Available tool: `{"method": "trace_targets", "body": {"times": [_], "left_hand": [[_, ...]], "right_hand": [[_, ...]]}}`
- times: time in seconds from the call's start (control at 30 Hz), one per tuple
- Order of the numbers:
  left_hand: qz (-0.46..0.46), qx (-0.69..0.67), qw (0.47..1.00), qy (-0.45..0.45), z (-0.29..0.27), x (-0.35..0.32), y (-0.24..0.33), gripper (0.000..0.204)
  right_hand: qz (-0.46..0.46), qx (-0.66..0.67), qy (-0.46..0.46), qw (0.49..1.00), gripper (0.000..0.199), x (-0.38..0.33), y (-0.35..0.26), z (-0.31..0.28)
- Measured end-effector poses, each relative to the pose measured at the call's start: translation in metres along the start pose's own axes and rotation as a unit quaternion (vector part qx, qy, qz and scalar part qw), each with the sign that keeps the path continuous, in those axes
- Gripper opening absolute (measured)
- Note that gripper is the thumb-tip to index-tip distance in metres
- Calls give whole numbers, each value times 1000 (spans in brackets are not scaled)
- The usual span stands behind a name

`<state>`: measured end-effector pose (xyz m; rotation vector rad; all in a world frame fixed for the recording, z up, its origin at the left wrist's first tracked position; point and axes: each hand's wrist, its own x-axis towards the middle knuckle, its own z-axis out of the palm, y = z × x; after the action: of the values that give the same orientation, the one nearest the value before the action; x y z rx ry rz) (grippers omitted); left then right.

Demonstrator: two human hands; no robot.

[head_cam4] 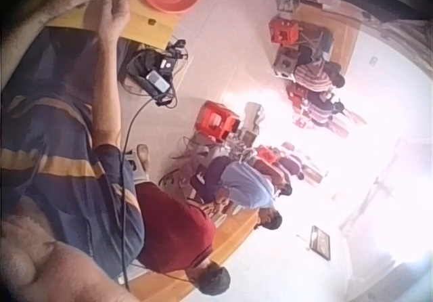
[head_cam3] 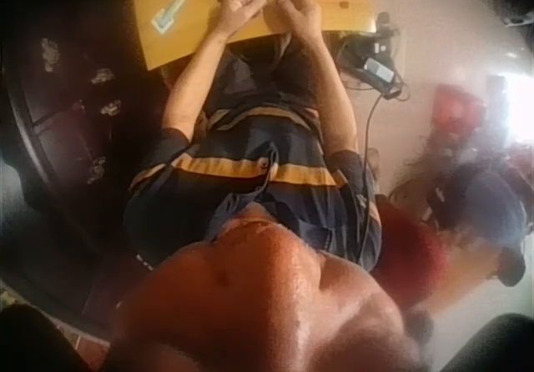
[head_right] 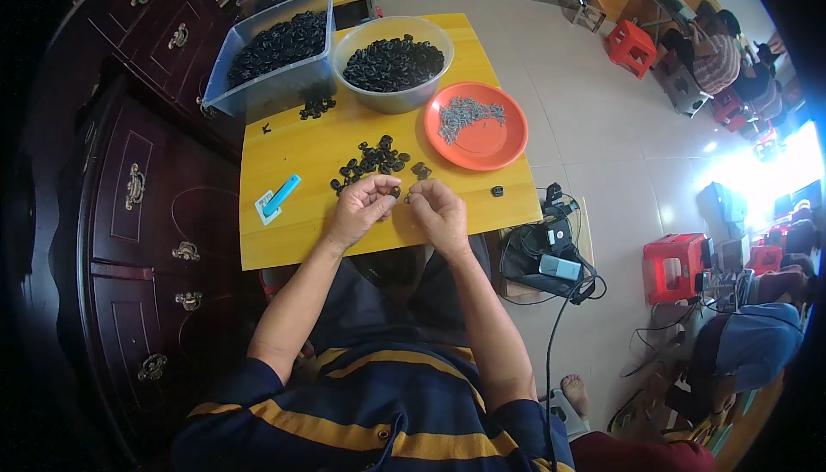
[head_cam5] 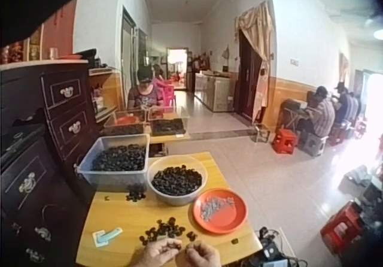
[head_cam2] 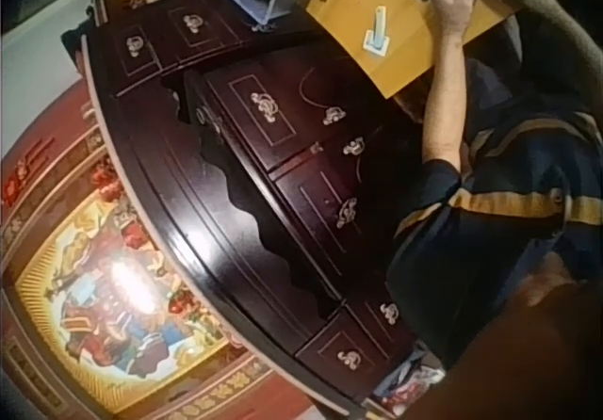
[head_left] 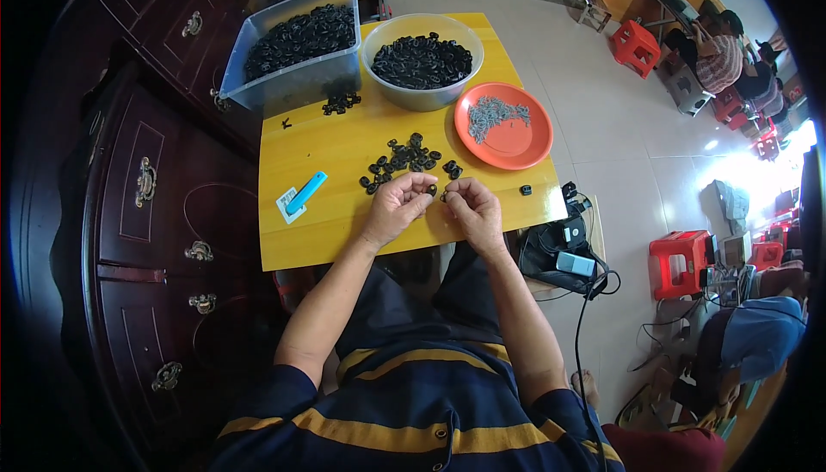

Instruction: The person assembles plastic cord locks by hand, picking up springs and plastic components, fitting them together, and placing the assembled cord locks on the table.

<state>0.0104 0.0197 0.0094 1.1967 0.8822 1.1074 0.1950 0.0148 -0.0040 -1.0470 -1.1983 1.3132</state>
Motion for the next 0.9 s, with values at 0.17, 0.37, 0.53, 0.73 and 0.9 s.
{"method": "trace_targets", "body": {"times": [0.17,0.37,0.53,0.73,0.9], "left_hand": [[-8,-39,999,9,0,0,7,21],[-21,-15,998,54,17,1,6,15],[-49,-37,997,48,46,-11,0,13],[-48,-105,993,30,74,-18,-12,10],[-72,-76,994,12,74,-24,-10,8]], "right_hand": [[23,53,14,998,9,-2,-4,0],[19,68,39,997,9,-1,-5,2],[12,177,149,973,8,2,-7,7],[-7,196,173,965,6,2,-8,8],[-9,189,183,965,7,2,-10,7]]}}
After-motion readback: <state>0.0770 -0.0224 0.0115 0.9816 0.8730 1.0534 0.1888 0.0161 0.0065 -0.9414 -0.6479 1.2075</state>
